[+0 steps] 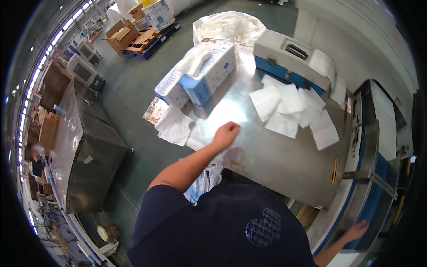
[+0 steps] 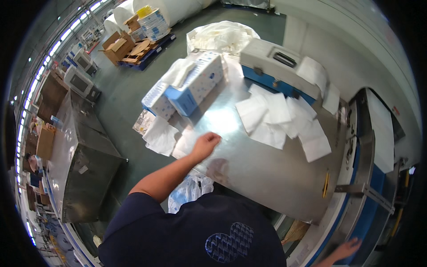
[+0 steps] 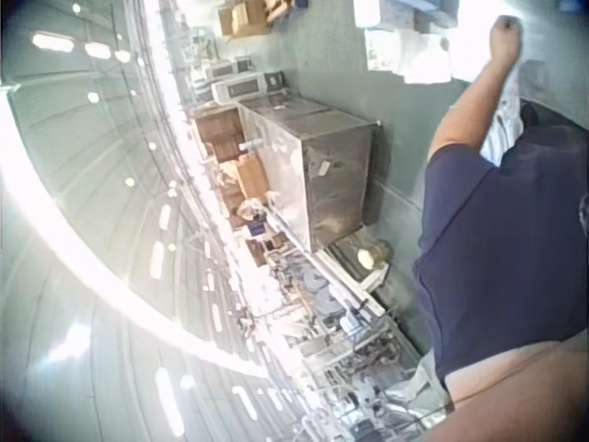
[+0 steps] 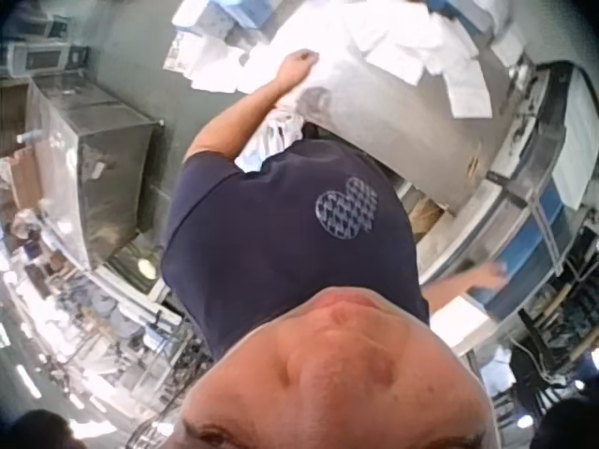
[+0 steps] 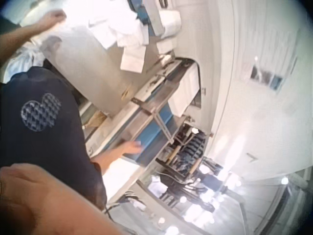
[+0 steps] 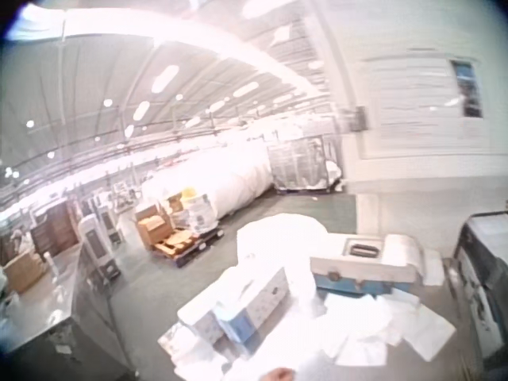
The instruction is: The person organizes stacks of white pads on a metal table, places a large stack onto a conveyor belt, and then gathers loose materials from a basket into a neat stack.
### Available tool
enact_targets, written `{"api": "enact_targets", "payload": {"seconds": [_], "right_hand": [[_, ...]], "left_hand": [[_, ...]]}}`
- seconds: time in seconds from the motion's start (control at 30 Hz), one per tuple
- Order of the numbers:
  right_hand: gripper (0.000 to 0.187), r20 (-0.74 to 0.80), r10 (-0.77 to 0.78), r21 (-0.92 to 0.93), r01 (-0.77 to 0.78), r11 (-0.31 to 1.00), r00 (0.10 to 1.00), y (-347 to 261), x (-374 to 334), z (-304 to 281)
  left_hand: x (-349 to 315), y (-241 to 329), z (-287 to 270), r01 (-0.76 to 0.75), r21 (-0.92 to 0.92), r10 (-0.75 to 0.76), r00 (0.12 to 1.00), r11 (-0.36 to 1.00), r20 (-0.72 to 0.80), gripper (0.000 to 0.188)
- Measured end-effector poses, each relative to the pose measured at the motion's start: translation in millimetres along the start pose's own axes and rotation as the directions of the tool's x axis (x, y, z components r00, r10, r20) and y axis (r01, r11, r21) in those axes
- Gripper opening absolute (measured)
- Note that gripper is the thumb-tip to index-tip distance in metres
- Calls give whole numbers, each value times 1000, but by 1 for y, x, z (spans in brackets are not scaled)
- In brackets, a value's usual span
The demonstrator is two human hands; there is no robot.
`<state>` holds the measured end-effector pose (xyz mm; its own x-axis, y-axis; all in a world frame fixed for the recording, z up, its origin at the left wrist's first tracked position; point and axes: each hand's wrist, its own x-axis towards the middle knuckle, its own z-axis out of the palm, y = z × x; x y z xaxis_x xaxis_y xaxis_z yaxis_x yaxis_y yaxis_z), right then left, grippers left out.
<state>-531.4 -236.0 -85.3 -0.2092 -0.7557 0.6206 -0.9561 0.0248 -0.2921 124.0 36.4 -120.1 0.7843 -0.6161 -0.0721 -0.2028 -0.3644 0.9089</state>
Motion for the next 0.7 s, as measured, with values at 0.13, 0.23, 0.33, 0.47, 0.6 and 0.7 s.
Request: {"api": "enact_targets", "payload": {"seconds": [0.13,0.23,0.33,0.47,0.6,0.7], "right_hand": [[38,408,-435,378,286,881,803,-236,-80,1],[39,565,-589,496,333,802,577,-343,-132,-11],[34,592,-695,667,235,707,409,-390,-170,-12],[31,517,-777,752,243,613,358,-425,-193,-27],[31,598,-737,756,83,649,315,-440,-200,-32],[31,613,-738,760,44,648,282,-434,-211,-26]], "left_hand": [[92,12,-115,-121,672,442,834,730,-330,18],[150,18,-169,-51,802,537,768,595,-349,41],[192,45,-180,188,779,332,827,598,-454,69],[235,65,-188,437,535,-278,893,724,-353,95],[275,26,-203,110,237,-78,987,965,-144,63],[264,70,-178,70,-238,-69,998,969,13,51]]}}
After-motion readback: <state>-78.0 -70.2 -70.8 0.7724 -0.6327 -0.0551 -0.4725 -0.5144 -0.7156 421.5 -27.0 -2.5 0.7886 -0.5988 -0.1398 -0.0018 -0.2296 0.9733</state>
